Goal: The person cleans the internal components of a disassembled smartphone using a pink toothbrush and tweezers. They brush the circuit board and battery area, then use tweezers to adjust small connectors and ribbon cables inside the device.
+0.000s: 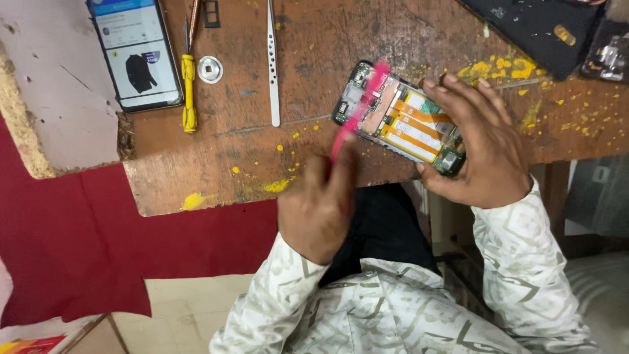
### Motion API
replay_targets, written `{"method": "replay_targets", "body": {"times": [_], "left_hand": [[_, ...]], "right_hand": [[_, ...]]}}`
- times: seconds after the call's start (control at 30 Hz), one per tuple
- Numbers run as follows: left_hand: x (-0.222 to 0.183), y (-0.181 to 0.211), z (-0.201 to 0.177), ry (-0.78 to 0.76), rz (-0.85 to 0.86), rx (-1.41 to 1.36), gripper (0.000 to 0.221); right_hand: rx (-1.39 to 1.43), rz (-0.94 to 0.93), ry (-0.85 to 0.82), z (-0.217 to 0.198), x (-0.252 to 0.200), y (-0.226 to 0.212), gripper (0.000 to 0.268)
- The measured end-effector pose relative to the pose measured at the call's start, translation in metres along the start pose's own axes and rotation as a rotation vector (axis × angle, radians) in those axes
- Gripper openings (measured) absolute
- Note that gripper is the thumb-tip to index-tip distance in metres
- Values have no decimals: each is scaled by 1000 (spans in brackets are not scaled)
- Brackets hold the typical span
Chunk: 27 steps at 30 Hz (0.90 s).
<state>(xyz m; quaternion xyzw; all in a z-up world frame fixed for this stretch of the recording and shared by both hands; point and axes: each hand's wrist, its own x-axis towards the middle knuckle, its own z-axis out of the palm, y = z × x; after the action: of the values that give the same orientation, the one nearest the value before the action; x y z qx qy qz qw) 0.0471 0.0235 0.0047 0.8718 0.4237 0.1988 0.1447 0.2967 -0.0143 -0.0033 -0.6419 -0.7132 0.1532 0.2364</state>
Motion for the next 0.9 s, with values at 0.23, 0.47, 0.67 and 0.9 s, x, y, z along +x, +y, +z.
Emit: {"method": "replay_targets", "body": {"times": [0.23,0.47,0.67,0.9], "left_hand": [[-11,-16,-7,27,-126,59,61],[-37,-16,-11,-11,47,-63,61],[-43,-21,-14,63,-38,-19,57],[-46,-23,-6,62,25,6,53]], "right_hand": [[-32,34,-9,2,-4,-1,86],[-1,11,-9,1,-1,-3,85],[-16,25,-3,1,-2,-3,84],[-7,36,-8,0,-3,-4,86]]}}
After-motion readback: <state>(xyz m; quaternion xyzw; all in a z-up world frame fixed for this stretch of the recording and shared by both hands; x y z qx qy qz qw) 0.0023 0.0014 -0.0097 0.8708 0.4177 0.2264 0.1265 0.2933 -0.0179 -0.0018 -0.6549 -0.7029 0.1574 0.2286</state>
